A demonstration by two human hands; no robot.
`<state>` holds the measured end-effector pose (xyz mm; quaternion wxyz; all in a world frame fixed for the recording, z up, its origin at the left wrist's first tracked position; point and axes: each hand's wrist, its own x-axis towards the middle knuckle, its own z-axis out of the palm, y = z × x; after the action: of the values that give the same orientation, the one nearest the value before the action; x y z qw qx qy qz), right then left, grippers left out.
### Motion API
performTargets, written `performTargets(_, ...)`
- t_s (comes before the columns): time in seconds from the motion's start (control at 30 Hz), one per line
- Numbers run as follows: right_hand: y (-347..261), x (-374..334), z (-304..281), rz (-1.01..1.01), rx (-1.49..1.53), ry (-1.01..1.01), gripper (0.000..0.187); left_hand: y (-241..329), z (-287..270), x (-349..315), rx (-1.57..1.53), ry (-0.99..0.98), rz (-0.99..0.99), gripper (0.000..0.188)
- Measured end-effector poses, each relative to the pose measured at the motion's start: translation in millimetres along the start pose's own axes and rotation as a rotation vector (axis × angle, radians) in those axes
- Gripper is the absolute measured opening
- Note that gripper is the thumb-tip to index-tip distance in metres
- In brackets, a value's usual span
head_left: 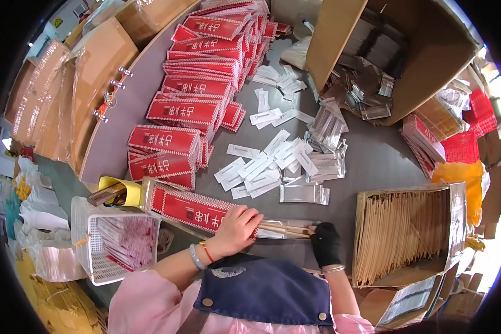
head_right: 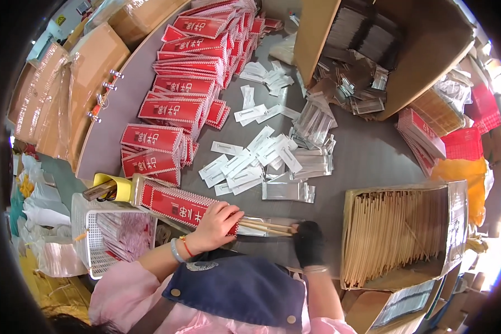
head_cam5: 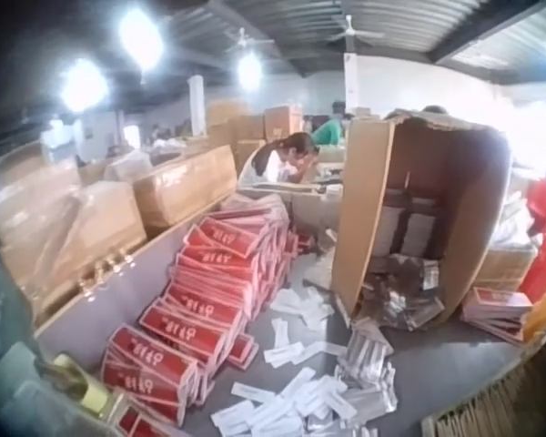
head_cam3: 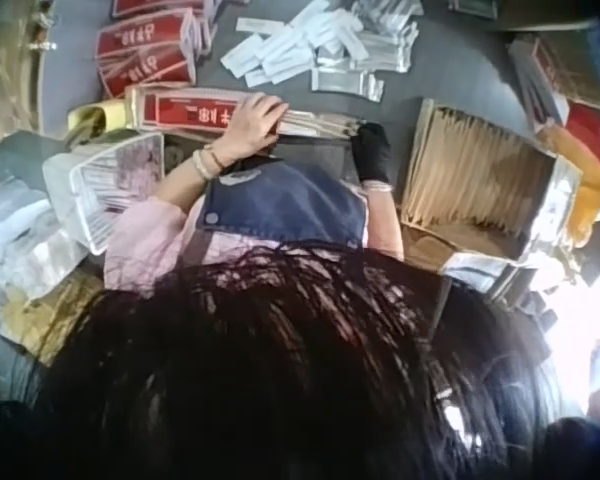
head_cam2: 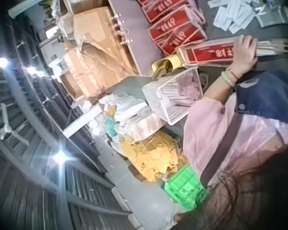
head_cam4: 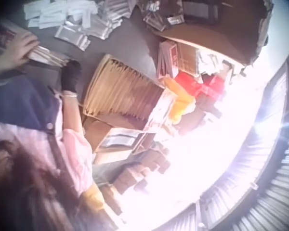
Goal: Packing wooden chopsticks into individual plastic sleeves along with instructional cards.
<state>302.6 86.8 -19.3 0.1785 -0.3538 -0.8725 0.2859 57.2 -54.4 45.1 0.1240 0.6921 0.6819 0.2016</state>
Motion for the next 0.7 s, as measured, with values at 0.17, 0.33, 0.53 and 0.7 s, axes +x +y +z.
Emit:
performTargets(0.17,-81.5,23.6,35.8,0.100,0.622,-0.144,0.028,-1.6,24.8,14.9,-0.075,0.033,0.063,0.061)
performTargets(0.33,-18.8,4.3,10.5,0.289,0.175,-0.017,0.025,-0.2,12.6,13.4,-0.051,0.017,0.033,0.067)
performTargets(0.53,-83.9,24.3,38.2,0.089,0.603,-0.072,0.033,-7.2,20.1,20.7,-0.030,0.024,0.104,0.053)
performTargets(0.7,-77.4,40.9,-9.5,-0.266,-0.199,-0.153,0.061,-0.8,-1.9,29.1,0.056,-0.267,0.220,0.009)
